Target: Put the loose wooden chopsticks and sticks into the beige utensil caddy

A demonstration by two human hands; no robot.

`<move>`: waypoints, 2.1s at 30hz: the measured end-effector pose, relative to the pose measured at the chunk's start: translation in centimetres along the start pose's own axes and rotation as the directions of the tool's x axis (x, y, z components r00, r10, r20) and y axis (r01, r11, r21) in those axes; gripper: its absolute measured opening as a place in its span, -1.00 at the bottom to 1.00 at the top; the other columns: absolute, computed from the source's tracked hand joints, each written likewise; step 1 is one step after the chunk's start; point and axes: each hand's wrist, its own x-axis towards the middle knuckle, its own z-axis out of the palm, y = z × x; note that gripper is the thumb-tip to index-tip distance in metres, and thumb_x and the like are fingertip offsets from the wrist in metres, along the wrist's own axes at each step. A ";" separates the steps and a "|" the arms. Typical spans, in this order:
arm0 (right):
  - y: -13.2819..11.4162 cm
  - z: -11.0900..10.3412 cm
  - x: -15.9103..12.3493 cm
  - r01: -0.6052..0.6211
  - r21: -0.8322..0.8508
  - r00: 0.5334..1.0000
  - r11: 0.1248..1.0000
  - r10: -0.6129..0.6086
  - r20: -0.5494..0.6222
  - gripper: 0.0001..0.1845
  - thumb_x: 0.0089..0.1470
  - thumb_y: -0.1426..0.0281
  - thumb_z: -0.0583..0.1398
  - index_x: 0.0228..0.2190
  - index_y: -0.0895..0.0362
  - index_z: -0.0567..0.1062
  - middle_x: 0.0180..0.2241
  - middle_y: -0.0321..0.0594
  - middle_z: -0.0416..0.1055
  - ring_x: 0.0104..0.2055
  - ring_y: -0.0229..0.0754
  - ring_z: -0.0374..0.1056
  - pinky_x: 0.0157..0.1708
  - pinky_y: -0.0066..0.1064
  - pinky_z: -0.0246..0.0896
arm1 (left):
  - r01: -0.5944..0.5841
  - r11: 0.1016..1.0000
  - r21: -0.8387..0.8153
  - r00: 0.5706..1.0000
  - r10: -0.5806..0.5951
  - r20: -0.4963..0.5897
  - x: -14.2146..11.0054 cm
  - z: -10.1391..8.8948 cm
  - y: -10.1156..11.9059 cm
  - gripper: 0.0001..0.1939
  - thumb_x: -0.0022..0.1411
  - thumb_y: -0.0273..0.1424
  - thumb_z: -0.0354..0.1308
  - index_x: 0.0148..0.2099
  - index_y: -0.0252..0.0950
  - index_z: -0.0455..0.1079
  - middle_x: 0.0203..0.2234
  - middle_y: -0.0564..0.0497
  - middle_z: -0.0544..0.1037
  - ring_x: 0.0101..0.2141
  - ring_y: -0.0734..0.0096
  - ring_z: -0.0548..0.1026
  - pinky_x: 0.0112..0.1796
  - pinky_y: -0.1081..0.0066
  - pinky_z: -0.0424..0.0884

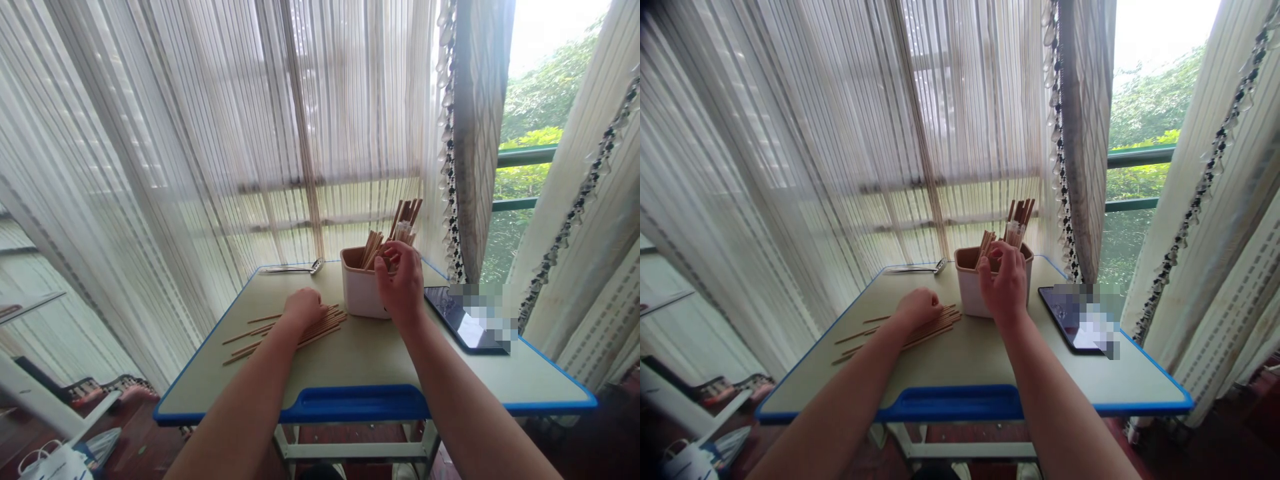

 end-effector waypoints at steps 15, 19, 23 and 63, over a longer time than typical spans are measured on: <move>0.5 0.5 -0.3 0.008 -0.046 0.998 0.999 -0.005 0.059 -0.75 0.03 0.38 0.14 -0.18 0.10 0.34 -0.38 -0.24 0.37 -0.27 -0.13 0.23 -0.16 -0.25 0.19 | -0.012 0.999 -0.032 0.999 0.013 0.032 0.7 1.0 -0.5 -0.77 0.14 -0.38 0.00 -0.26 -0.31 0.46 -0.23 -0.18 0.53 -0.24 0.25 0.48 -0.24 0.37 0.38; 0.8 0.7 -0.4 -0.027 -0.136 0.998 0.990 0.034 0.049 -0.76 0.01 0.36 0.17 -0.23 0.11 0.35 -0.38 -0.22 0.40 -0.23 -0.09 0.21 -0.13 -0.23 0.16 | -0.008 0.999 -0.046 1.000 0.009 0.024 0.5 0.9 -0.4 -0.79 0.12 -0.41 0.01 -0.27 -0.30 0.45 -0.25 -0.16 0.53 -0.24 0.26 0.48 -0.23 0.37 0.37; 0.4 0.1 -0.4 0.003 -0.207 1.000 0.978 -0.002 0.004 -0.89 0.02 0.33 0.16 -0.45 0.10 0.35 -0.46 -0.23 0.34 -0.31 -0.13 0.18 -0.17 -0.26 0.13 | -0.018 0.999 -0.048 1.000 0.019 0.021 0.4 0.8 -0.3 -0.79 0.11 -0.42 0.00 -0.27 -0.29 0.46 -0.26 -0.15 0.54 -0.23 0.24 0.47 -0.23 0.35 0.37; -1.1 0.5 -0.6 0.241 -0.002 0.917 0.971 -0.227 0.329 -0.78 0.07 0.33 0.15 -0.21 0.06 0.48 -0.25 -0.19 0.45 -0.13 -0.10 0.24 -0.07 -0.23 0.20 | -0.515 0.826 -0.227 0.707 0.260 -0.658 -0.9 -2.1 1.0 -0.75 0.33 -0.31 -0.08 -0.13 -0.23 0.39 -0.29 -0.04 0.47 -0.26 0.42 0.42 -0.19 0.43 0.33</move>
